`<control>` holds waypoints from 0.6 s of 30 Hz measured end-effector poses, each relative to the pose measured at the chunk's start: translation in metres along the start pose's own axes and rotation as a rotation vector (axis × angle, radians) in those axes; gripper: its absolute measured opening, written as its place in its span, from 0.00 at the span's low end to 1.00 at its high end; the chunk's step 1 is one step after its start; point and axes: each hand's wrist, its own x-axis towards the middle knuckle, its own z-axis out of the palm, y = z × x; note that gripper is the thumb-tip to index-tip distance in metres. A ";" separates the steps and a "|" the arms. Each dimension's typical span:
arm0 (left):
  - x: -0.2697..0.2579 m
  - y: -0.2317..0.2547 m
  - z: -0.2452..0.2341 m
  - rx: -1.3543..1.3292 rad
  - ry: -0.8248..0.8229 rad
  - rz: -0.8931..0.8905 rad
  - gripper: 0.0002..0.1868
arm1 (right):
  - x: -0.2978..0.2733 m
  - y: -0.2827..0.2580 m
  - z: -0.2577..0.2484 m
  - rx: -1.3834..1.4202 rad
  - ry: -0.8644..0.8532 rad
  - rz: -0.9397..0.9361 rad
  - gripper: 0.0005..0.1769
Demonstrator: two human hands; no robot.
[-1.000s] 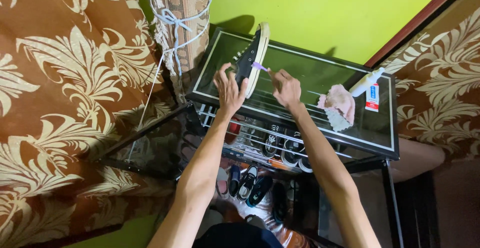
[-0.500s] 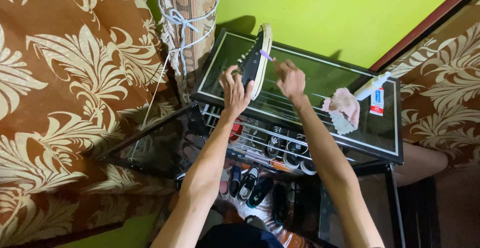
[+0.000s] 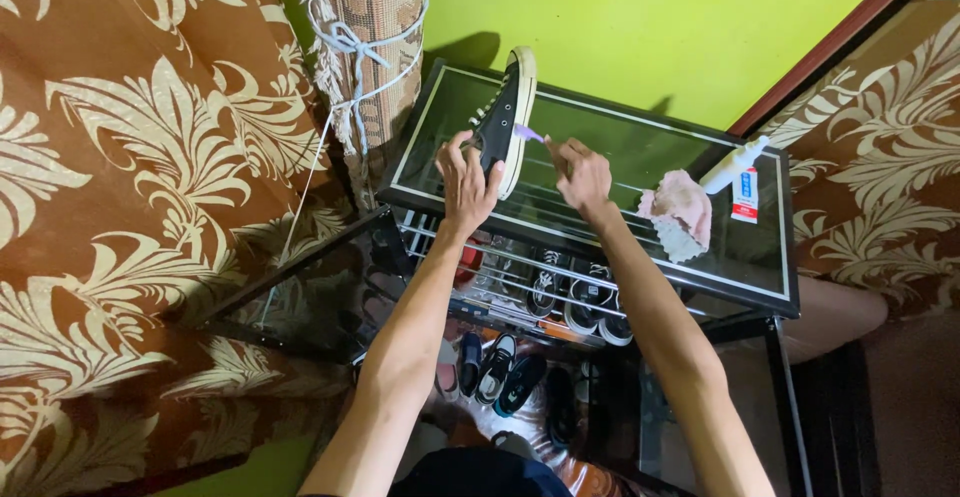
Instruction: Cleaning a pair of black sneakers using a toothbrush, cleaning spray, and a cloth.
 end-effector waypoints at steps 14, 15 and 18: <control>0.004 0.000 -0.003 0.013 0.020 0.027 0.22 | 0.012 -0.001 0.015 -0.033 -0.032 0.074 0.03; 0.000 -0.002 -0.002 0.021 0.018 0.029 0.23 | 0.001 0.004 0.021 -0.035 -0.019 0.057 0.09; -0.001 -0.001 0.001 0.071 0.012 -0.007 0.25 | -0.010 -0.011 -0.001 0.020 -0.025 0.014 0.08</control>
